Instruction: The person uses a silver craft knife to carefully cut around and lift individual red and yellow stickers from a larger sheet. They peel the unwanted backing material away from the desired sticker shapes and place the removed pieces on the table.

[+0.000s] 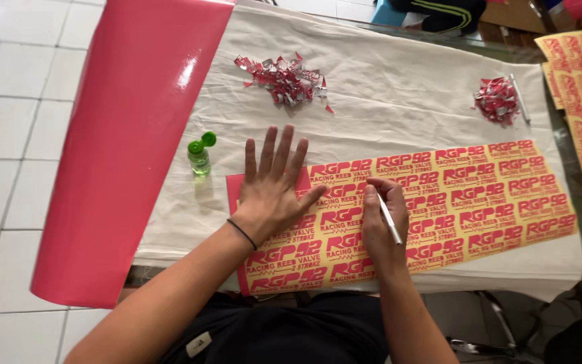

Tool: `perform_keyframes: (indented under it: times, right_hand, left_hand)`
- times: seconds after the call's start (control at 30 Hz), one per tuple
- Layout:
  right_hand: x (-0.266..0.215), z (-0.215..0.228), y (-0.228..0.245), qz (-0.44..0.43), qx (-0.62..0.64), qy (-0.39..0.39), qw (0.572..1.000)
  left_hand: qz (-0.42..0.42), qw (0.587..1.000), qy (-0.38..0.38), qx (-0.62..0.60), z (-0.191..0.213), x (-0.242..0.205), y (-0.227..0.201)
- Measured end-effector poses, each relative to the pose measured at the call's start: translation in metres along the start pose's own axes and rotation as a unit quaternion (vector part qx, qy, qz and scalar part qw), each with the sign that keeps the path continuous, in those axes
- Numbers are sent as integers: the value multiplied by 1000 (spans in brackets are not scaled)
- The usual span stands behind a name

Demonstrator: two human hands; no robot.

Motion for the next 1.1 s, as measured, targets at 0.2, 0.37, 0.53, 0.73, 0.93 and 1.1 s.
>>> perform_keyframes:
  times: [0.2,0.37,0.53,0.73,0.93,1.1]
  right_hand:
    - [3,1,13,-42,-50,18,998]
    - [5,-2,14,-52,-46,34,997]
    - [16,-8,28,-79,-53,51,994]
    - [30,-7,19,-133,55,54,988]
    - [19,8,34,-28,69,21,997]
    - [13,6,49,9,157,76,985]
  left_hand:
    - [-21,991,-128,17,82,-20,-21]
    - [-59,997,-54,10,41,-34,-8]
    - [-41,988,-116,-95,94,-37,-23]
    - [-70,993,-92,39,3,-76,-13]
    - [-24,999,-25,3,21,-49,-3]
    - [-15,996,-53,67,-13,-71,-11]
Point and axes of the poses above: each hand's wrist, its own x-axis towards the middle knuckle, its own z-axis out of the back of the hand, y = z × x, the point moved 1 cm from there along x, towards the middle knuckle, and after that the axes turned 9 degrees about -y, right-handed, at the moved point
